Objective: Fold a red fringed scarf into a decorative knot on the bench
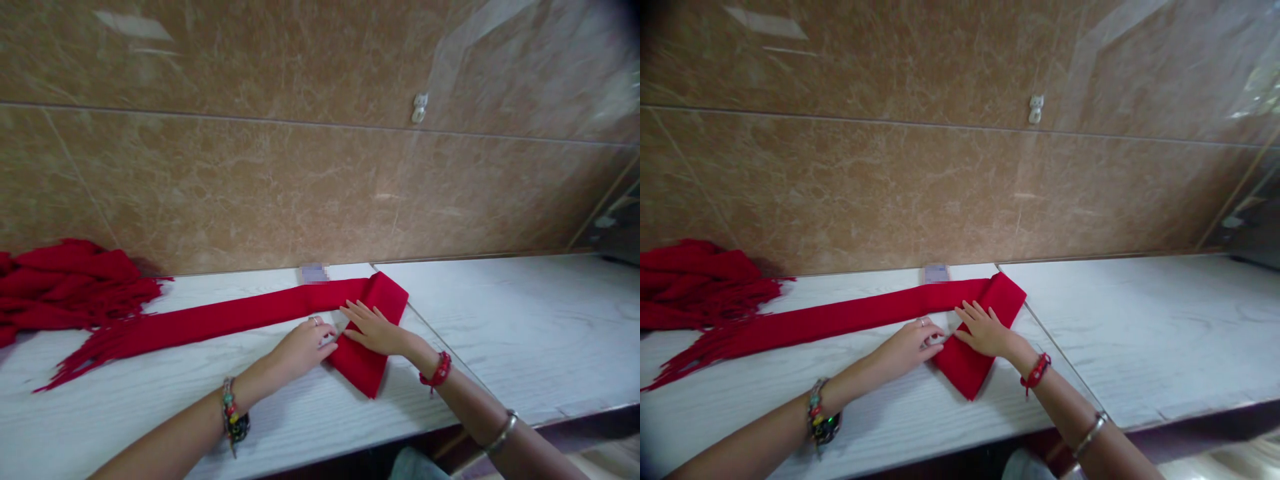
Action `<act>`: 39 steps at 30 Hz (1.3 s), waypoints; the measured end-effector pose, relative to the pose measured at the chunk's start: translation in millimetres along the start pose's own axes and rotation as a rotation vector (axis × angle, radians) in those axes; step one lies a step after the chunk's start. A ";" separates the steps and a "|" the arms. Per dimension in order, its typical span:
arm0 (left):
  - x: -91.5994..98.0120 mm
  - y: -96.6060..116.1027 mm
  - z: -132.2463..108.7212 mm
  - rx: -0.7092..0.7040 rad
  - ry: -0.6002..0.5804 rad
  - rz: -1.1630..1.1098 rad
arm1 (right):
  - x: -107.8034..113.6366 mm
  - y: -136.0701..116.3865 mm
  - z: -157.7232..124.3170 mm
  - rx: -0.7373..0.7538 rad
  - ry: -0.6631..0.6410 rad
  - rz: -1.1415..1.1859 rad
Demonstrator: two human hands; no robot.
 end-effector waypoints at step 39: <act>81.3 -212.8 -119.1 0.578 -0.040 0.319 | 7.9 -177.6 100.7 0.604 0.106 -0.143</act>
Point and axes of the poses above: each hand's wrist, its own z-axis towards the middle knuckle, its own x-axis out of the back of the hand, y = z × x, the point moved 7 cm from there along z, towards the middle knuckle, and after that the axes turned 6 degrees about x, right-handed, at the moved point
